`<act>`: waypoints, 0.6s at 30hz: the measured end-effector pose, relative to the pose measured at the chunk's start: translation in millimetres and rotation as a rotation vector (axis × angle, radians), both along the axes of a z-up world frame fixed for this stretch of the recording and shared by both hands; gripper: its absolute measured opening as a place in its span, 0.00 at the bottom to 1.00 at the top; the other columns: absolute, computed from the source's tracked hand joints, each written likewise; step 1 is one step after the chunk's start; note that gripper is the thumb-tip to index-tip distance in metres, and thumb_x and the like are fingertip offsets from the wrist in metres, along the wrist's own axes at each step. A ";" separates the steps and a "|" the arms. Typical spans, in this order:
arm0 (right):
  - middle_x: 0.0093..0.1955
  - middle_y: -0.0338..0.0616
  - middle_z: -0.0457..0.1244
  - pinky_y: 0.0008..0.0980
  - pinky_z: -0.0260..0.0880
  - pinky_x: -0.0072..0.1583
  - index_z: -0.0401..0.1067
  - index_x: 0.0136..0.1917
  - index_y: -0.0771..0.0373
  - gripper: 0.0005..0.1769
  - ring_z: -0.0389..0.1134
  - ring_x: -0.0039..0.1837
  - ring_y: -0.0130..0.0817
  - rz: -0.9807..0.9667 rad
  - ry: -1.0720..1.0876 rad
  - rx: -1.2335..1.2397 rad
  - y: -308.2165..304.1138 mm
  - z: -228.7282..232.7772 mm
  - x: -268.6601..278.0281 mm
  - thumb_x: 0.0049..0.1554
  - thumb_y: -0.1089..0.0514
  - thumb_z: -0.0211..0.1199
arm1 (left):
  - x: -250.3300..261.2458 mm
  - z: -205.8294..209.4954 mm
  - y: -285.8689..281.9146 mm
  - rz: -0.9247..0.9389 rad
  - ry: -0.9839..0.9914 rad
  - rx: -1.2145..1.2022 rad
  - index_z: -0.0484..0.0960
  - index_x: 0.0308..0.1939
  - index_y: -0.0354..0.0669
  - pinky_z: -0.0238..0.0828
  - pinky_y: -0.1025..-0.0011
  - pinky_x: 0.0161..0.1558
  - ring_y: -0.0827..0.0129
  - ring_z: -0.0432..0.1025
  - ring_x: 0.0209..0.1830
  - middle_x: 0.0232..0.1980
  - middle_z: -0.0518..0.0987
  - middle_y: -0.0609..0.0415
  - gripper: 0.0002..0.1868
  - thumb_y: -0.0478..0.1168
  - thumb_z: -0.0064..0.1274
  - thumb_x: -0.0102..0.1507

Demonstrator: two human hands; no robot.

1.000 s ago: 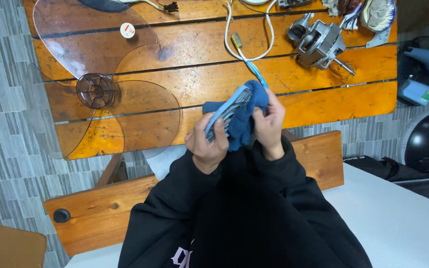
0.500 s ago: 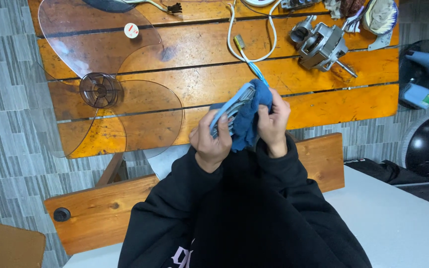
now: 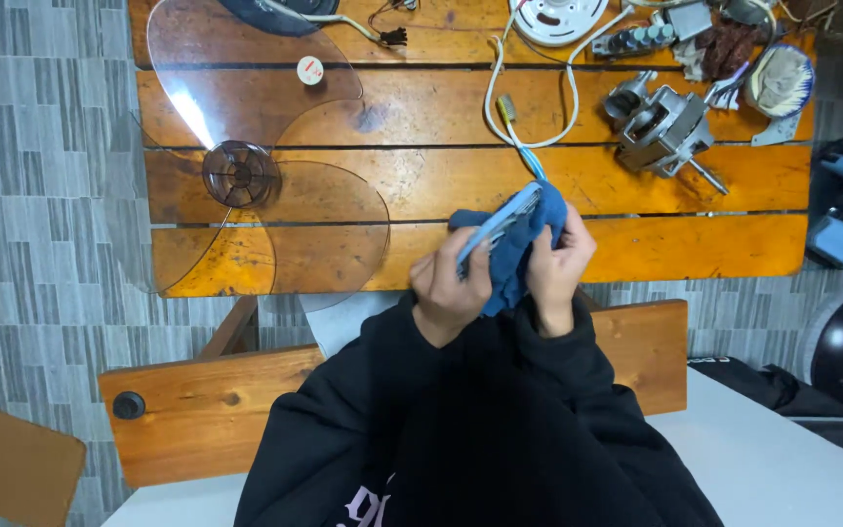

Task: Cleaning a plastic fan component using a toothbrush and a cloth

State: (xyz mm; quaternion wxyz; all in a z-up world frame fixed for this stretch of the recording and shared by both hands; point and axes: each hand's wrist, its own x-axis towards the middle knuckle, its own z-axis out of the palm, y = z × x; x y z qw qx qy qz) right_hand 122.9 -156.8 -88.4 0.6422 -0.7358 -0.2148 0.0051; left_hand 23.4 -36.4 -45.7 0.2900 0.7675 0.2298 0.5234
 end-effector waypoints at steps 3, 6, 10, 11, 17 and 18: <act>0.43 0.37 0.67 0.30 0.72 0.52 0.73 0.54 0.62 0.06 0.63 0.48 0.21 0.012 0.224 0.124 12.6 7.9 -13.9 0.64 0.62 0.59 | 3.8 20.1 16.6 -0.042 -0.054 -0.047 0.86 0.42 0.41 0.78 0.72 0.30 0.60 0.80 0.24 0.27 0.84 0.56 0.07 0.41 0.59 0.65; 0.39 0.38 0.65 0.29 0.72 0.47 0.73 0.52 0.63 0.04 0.63 0.43 0.23 0.060 0.226 0.124 5.0 -1.6 -3.6 0.63 0.63 0.60 | 2.0 22.4 17.6 -0.078 -0.092 -0.164 0.84 0.42 0.38 0.79 0.72 0.30 0.63 0.81 0.24 0.26 0.85 0.58 0.07 0.39 0.57 0.66; 0.39 0.38 0.64 0.25 0.69 0.46 0.73 0.52 0.62 0.05 0.63 0.43 0.22 0.120 0.172 0.168 14.3 21.7 7.3 0.64 0.60 0.59 | 3.0 22.2 16.6 -0.097 -0.105 -0.214 0.82 0.42 0.36 0.77 0.71 0.28 0.59 0.81 0.25 0.25 0.84 0.53 0.06 0.37 0.56 0.67; 0.39 0.41 0.65 0.26 0.70 0.45 0.73 0.53 0.63 0.06 0.64 0.42 0.23 0.093 0.192 0.166 13.8 12.1 4.9 0.65 0.60 0.59 | 3.4 24.5 19.6 -0.091 -0.097 -0.204 0.83 0.42 0.37 0.77 0.69 0.27 0.60 0.81 0.24 0.25 0.84 0.53 0.06 0.37 0.57 0.66; 0.40 0.40 0.64 0.28 0.72 0.46 0.71 0.60 0.66 0.12 0.64 0.42 0.23 0.067 0.189 0.119 12.3 16.4 -3.3 0.62 0.65 0.60 | -0.8 19.8 22.2 -0.046 -0.094 -0.180 0.84 0.44 0.36 0.75 0.71 0.25 0.57 0.79 0.22 0.24 0.83 0.51 0.08 0.38 0.57 0.67; 0.38 0.43 0.64 0.29 0.70 0.45 0.74 0.53 0.66 0.07 0.61 0.41 0.25 0.049 0.073 0.102 12.3 17.2 5.2 0.62 0.67 0.60 | 0.1 14.3 18.8 -0.017 -0.085 -0.159 0.84 0.44 0.37 0.73 0.69 0.24 0.54 0.79 0.23 0.25 0.82 0.50 0.09 0.40 0.58 0.66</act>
